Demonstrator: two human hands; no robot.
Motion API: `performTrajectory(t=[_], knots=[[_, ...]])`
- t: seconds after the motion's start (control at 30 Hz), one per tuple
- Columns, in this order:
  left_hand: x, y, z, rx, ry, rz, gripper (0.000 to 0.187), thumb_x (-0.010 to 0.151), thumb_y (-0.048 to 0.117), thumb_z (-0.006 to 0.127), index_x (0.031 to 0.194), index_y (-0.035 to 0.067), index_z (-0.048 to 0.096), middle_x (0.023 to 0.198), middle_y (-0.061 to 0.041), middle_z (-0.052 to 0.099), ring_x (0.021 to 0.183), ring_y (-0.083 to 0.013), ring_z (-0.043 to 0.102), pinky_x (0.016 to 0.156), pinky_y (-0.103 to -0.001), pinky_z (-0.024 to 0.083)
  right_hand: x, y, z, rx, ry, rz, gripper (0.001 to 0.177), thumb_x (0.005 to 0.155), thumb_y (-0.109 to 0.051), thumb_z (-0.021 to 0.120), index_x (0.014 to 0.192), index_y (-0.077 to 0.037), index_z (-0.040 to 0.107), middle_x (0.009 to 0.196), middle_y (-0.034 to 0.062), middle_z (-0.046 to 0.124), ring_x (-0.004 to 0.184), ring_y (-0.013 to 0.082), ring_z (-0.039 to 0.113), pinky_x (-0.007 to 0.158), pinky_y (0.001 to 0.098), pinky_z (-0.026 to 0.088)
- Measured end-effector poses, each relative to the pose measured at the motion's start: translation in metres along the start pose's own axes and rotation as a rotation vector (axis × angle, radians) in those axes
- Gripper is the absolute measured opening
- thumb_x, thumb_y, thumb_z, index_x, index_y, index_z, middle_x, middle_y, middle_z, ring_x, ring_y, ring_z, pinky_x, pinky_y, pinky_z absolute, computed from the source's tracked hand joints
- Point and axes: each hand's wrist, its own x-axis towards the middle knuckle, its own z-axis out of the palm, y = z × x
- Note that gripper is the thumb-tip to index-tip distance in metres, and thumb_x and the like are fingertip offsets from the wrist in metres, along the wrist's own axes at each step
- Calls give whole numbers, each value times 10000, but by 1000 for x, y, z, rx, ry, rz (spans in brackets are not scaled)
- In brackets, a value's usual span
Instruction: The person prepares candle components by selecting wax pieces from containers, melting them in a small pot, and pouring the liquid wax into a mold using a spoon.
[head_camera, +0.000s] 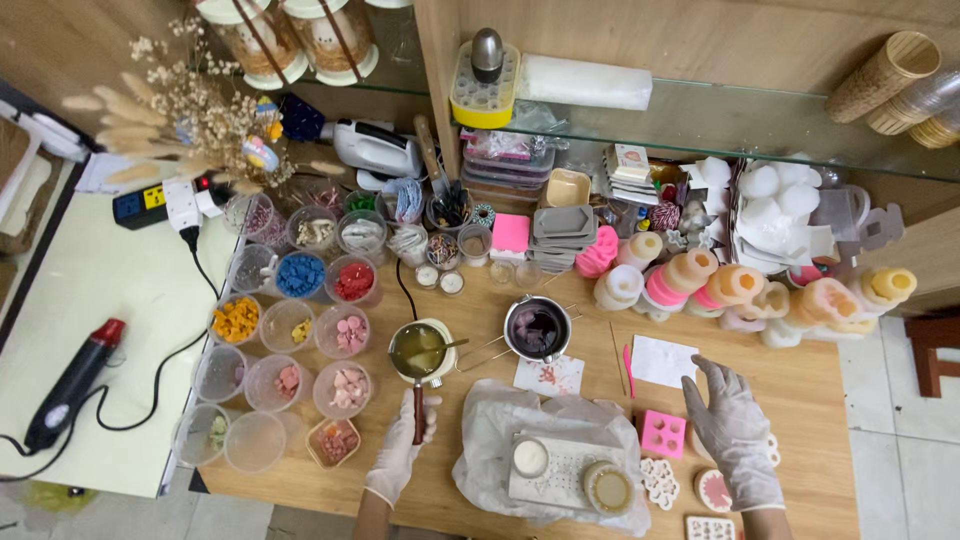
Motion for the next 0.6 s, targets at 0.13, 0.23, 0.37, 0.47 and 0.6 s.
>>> performTrajectory(t=[0.13,0.23,0.37,0.47,0.6], knots=[[5,-6,8,19,21,86,536,1034,551,413,983,89,680,607,49,432,476,-67,349,426,-244,246,-25,-7,-24,42,45,86,420,926,-303,658,1322,-165,642,1195,96,710,1161,336,634,965,442,516],[8,-11,5,-39,-28,151,446,1041,507,459,883,120,614,570,76,349,448,-51,278,409,-244,201,-33,-42,-47,184,41,176,397,946,-285,647,1328,-177,659,1086,75,724,1003,281,686,862,405,534],[10,-7,4,-59,-47,164,428,1047,501,472,797,159,535,548,92,305,418,-46,229,382,-250,144,-30,-116,-63,654,-166,556,398,1015,-278,591,1396,-186,665,828,109,634,650,206,546,582,372,484],[-1,2,6,-31,-64,129,434,1046,514,481,795,164,533,549,95,313,416,-48,240,383,-254,146,-30,-166,-49,843,-210,329,446,953,-227,636,1384,-116,605,848,12,616,712,88,537,634,256,474],[-39,20,11,132,-117,18,429,1029,517,494,792,163,537,525,89,298,395,-57,230,377,-261,137,-39,-218,-14,936,-247,265,570,914,-189,702,1449,-109,523,859,-10,611,764,68,553,679,222,482]])
